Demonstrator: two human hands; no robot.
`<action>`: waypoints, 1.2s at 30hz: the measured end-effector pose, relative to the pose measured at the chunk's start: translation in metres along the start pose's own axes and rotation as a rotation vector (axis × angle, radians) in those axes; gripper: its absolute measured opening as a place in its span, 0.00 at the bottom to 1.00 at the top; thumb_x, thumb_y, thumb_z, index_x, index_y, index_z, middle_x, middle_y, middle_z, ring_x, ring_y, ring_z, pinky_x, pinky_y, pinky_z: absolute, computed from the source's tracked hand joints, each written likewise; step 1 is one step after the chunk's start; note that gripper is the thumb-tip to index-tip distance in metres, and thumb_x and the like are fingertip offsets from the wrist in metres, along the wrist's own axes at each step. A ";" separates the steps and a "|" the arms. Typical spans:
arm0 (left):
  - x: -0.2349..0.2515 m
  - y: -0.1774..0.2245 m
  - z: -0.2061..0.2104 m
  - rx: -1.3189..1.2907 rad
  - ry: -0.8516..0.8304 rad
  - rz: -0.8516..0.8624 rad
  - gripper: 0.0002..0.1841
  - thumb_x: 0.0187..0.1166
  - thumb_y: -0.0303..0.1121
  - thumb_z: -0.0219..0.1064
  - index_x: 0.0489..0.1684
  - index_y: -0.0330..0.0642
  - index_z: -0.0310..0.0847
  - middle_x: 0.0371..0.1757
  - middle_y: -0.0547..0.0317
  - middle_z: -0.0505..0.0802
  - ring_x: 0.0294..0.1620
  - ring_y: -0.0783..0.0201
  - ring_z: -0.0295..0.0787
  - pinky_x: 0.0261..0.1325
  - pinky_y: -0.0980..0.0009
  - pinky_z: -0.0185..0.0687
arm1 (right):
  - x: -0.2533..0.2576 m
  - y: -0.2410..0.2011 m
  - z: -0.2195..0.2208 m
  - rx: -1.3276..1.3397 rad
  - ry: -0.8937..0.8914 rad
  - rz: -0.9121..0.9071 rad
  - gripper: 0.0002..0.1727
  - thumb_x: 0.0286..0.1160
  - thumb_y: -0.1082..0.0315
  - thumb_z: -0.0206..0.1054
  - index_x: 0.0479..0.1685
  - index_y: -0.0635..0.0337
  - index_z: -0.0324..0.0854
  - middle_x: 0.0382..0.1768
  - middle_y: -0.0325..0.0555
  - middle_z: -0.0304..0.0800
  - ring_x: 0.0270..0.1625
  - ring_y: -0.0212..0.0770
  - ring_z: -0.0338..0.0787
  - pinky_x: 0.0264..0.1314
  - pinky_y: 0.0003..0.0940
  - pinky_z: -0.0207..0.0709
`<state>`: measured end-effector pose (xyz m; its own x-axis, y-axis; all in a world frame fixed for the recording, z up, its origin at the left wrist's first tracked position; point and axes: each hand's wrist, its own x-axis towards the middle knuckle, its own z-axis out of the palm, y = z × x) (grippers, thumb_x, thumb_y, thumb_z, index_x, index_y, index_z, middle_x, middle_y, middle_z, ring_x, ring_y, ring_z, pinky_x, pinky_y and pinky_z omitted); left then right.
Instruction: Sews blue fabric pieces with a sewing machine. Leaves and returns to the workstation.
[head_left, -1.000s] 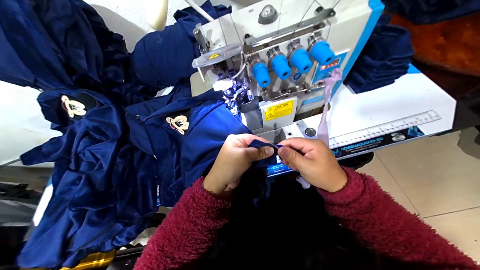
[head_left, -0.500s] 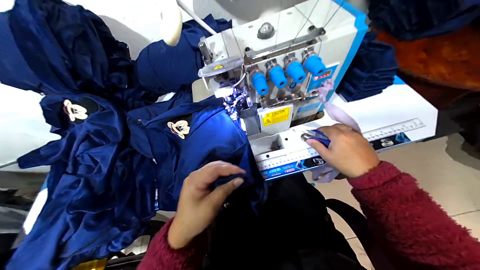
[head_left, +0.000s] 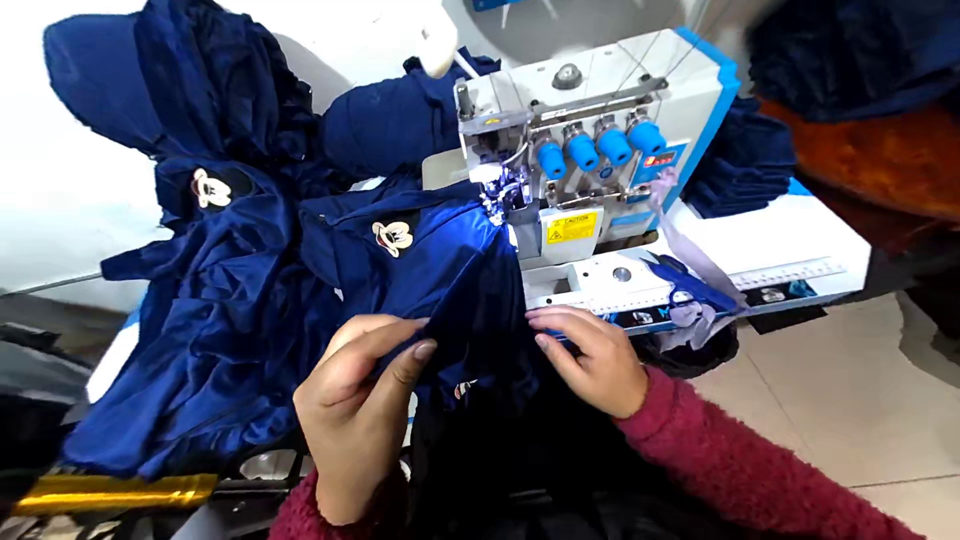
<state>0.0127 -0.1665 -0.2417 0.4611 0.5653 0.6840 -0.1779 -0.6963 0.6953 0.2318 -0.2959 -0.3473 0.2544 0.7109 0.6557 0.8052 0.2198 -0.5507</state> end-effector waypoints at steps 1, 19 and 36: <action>0.000 0.004 0.002 0.014 -0.022 0.036 0.07 0.79 0.35 0.74 0.49 0.52 0.93 0.49 0.73 0.93 0.53 0.73 0.89 0.58 0.75 0.87 | -0.004 -0.008 0.005 0.033 0.033 0.053 0.16 0.81 0.62 0.66 0.56 0.64 0.88 0.56 0.49 0.94 0.61 0.42 0.92 0.68 0.41 0.85; -0.167 -0.075 -0.007 0.242 -0.590 -0.509 0.36 0.69 0.36 0.78 0.79 0.34 0.72 0.72 0.42 0.86 0.76 0.45 0.79 0.80 0.39 0.70 | -0.044 -0.080 0.026 0.517 -0.605 0.429 0.04 0.65 0.72 0.71 0.34 0.60 0.90 0.44 0.40 0.94 0.50 0.28 0.91 0.53 0.30 0.88; -0.107 -0.046 -0.091 0.728 -0.720 -0.059 0.34 0.56 0.31 0.82 0.70 0.37 0.83 0.74 0.36 0.84 0.77 0.31 0.76 0.76 0.22 0.61 | -0.009 -0.144 0.015 0.727 -0.801 0.225 0.23 0.90 0.50 0.59 0.39 0.59 0.88 0.31 0.35 0.90 0.38 0.23 0.89 0.41 0.27 0.84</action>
<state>-0.1079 -0.1546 -0.3274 0.9071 0.3750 0.1912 0.3225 -0.9110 0.2570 0.1059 -0.3238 -0.2815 -0.2767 0.9531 0.1225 0.2100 0.1844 -0.9602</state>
